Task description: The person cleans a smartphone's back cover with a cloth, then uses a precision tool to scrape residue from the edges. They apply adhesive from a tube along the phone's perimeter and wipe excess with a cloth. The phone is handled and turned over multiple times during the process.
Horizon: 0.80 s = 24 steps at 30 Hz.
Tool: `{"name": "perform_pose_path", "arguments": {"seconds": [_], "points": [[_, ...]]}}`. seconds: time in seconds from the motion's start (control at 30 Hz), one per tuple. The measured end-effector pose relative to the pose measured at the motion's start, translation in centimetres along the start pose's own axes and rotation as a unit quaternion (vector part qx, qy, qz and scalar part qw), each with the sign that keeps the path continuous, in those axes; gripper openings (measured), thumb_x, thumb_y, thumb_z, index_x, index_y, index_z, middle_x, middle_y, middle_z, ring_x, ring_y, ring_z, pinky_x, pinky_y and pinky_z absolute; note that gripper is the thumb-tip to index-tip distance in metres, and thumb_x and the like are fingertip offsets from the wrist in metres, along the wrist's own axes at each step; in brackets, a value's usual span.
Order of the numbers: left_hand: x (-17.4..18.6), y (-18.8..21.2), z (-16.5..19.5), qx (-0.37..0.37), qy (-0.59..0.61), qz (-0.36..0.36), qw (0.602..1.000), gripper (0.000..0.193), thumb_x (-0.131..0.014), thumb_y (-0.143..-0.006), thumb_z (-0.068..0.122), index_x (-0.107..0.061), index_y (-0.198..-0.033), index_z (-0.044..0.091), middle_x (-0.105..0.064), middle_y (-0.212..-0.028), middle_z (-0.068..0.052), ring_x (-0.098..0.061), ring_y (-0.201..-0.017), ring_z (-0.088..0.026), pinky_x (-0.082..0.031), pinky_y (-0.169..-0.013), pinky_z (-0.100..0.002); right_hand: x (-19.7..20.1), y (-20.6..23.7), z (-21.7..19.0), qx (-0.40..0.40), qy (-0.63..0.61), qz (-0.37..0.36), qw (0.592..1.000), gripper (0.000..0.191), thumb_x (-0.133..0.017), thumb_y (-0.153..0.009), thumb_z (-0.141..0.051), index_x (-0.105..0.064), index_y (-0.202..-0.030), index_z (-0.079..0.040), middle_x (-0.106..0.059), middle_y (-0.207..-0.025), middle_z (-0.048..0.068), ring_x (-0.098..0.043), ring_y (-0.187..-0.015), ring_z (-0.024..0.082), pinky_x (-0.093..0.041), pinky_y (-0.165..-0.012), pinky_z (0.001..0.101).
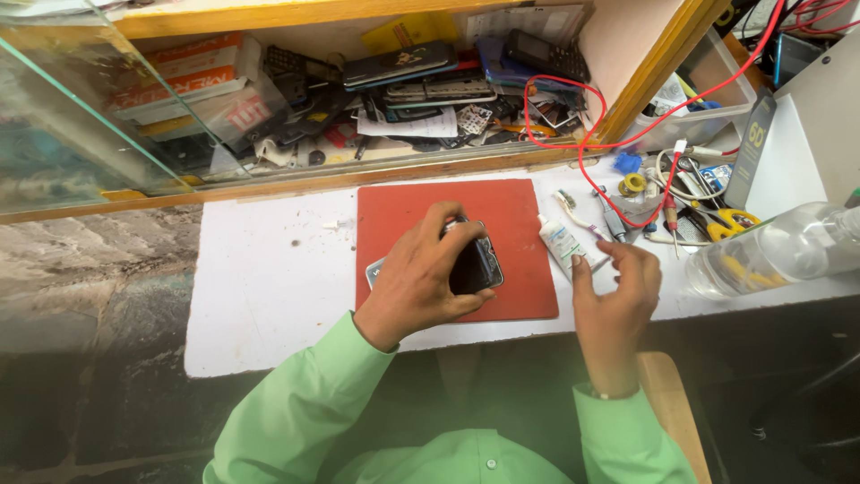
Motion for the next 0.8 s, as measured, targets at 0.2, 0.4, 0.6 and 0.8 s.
{"name": "perform_pose_path", "arguments": {"seconds": [0.2,0.4,0.6,0.8], "points": [[-2.6,-0.9,0.0,-0.028,-0.037,-0.079,0.996,0.073,-0.092,-0.060,0.031,-0.057,-0.122,0.012,-0.052,-0.125,-0.016,-0.063,-0.103,-0.038,-0.051,-0.084,-0.049,-1.9,1.2,-1.9,-0.309,-0.442,-0.238,0.808,0.032,-0.066,-0.095,-0.007,-0.061,-0.126,0.001,-0.066,-0.102,0.008,-0.067,-0.086,0.011,-0.058,-0.075,0.0277],[-4.7,-1.6,-0.4,0.001,-0.052,-0.163,0.985,0.075,-0.092,-0.061,0.036,-0.056,-0.122,0.012,-0.052,-0.122,-0.017,-0.062,-0.099,-0.039,-0.051,-0.083,-0.051,-4.2,1.4,-1.3,-0.352,-0.442,-0.297,0.769,0.029,-0.062,-0.093,0.002,-0.065,-0.121,0.004,-0.069,-0.098,0.010,-0.071,-0.082,0.013,-0.064,-0.070,0.0303],[-5.2,-1.6,-1.2,0.011,-0.027,-0.154,0.988,0.076,-0.089,-0.061,0.034,-0.055,-0.126,0.012,-0.053,-0.122,-0.016,-0.063,-0.104,-0.038,-0.051,-0.085,-0.050,-3.5,1.4,-1.7,-0.150,-0.249,-0.280,0.915,0.028,-0.068,-0.086,0.003,-0.071,-0.113,0.003,-0.071,-0.092,0.009,-0.069,-0.075,0.014,-0.058,-0.066,0.0311],[-5.2,-1.5,-1.7,0.022,-0.040,-0.159,0.986,0.071,-0.083,-0.063,0.028,-0.056,-0.127,0.013,-0.054,-0.121,-0.014,-0.061,-0.110,-0.036,-0.050,-0.089,-0.049,-0.9,-2.2,2.7,-0.144,-0.187,-0.191,0.953,0.018,-0.070,-0.091,-0.002,-0.070,-0.109,-0.001,-0.065,-0.094,0.009,-0.063,-0.070,0.021,-0.051,-0.064,0.0351]]}}
Point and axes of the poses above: each hand's wrist, its own y-axis away from the middle knuckle, its own x-axis out of the back of the hand, z = x × y, the point moved 1 cm from there along -y, towards the middle knuckle
